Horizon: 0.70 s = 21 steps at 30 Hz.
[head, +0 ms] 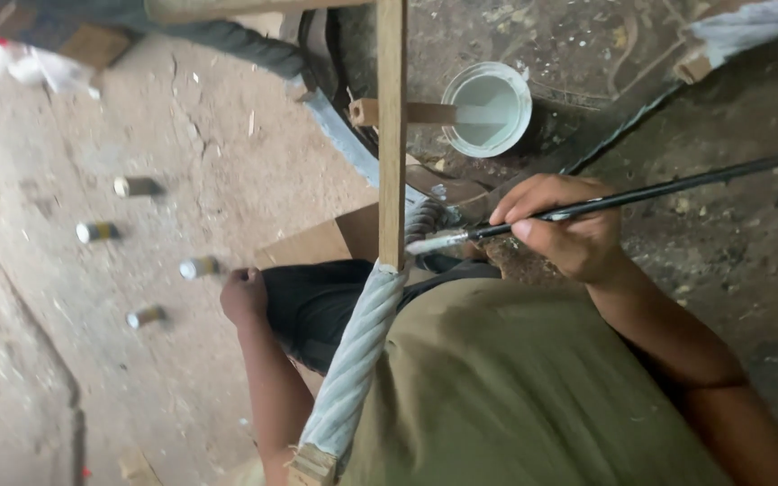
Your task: The person paints the decorative twisted frame of a wooden object with white paint using a brush, dipping the brush into a container of paint.
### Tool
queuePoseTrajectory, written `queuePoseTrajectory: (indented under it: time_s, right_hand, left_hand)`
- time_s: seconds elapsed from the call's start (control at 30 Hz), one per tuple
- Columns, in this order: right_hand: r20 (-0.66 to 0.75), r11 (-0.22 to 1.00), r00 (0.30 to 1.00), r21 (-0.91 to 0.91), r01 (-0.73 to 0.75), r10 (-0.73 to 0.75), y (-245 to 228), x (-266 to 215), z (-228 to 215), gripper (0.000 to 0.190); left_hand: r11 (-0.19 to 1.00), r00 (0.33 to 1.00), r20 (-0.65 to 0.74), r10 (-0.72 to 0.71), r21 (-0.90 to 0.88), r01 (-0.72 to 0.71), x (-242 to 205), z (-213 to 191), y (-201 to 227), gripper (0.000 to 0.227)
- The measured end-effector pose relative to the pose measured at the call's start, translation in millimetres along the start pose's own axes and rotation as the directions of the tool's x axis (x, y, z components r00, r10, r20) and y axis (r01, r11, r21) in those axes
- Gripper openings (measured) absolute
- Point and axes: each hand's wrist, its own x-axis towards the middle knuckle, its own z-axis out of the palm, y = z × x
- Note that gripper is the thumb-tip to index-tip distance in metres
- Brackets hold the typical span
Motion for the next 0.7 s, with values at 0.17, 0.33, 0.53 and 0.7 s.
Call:
queuePoseTrajectory:
  time_s: [0.17,0.33,0.53,0.7]
  right_hand:
    - [0.109,1.000,0.994,0.021,0.007,-0.009,4.5,9.0,9.7,0.014]
    - [0.157,0.999,0.988,-0.049,0.004,0.004,25.9,-0.3,-13.4,0.014]
    - [0.153,0.997,0.985,0.016,0.077,-0.078,21.6,9.7,-3.8,0.013]
    - [0.157,1.000,0.987,-0.014,0.020,-0.017,28.3,15.1,-21.4,0.016]
  left_hand:
    - [0.998,0.998,-0.002,-0.056,0.008,0.056,-17.7,-0.8,12.4,0.036]
    - [0.995,0.995,-0.013,-0.098,-0.035,0.097,-37.2,-7.1,12.3,0.035]
    - [0.994,0.994,0.007,-0.106,-0.022,0.106,-53.0,-11.6,11.3,0.037]
    - [0.992,0.992,-0.007,-0.123,-0.043,0.122,-58.9,-10.3,4.5,0.036]
